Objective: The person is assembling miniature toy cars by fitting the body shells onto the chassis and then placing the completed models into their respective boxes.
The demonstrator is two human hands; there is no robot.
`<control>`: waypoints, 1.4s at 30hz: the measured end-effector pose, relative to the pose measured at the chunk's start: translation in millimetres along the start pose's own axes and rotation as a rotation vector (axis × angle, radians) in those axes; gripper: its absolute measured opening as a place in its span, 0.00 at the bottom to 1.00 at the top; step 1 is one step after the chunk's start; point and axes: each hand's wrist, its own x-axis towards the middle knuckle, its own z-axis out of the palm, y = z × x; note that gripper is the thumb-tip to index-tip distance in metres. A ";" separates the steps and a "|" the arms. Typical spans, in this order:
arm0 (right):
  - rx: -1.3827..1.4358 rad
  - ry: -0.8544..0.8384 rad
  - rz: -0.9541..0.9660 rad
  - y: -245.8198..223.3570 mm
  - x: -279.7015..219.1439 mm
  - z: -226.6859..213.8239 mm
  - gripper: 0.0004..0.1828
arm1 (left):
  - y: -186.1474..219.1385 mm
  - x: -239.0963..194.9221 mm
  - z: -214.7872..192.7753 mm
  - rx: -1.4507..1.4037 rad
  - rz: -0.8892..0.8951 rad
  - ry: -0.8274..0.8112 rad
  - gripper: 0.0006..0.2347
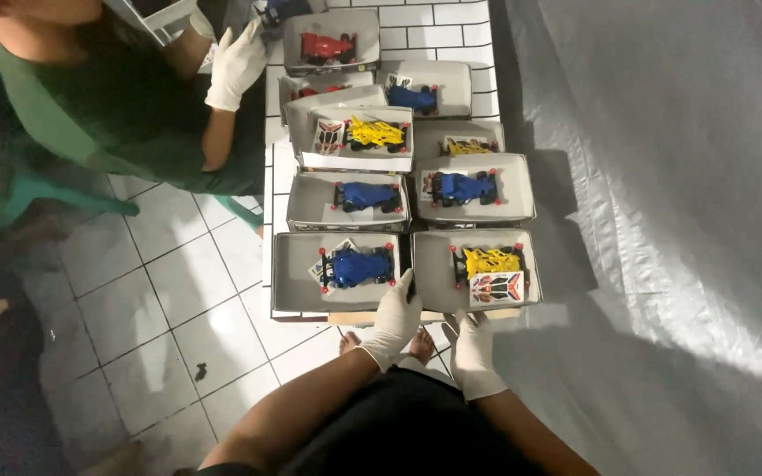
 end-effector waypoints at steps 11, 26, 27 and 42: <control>0.029 -0.104 0.335 1.1 30.9 -12.3 0.32 | -4.0 18.1 4.6 0.087 0.091 0.054 0.25; -0.209 -0.350 0.572 -17.7 7.8 -20.8 0.17 | 30.3 -13.7 -24.1 0.022 0.093 0.032 0.31; -0.174 -0.408 0.608 -19.6 0.1 -18.6 0.14 | 32.5 -18.8 -27.3 0.005 0.115 0.056 0.30; -0.257 -0.969 0.894 -2.0 -8.2 1.3 0.44 | -0.7 -137.1 -43.0 -0.155 0.431 0.197 0.08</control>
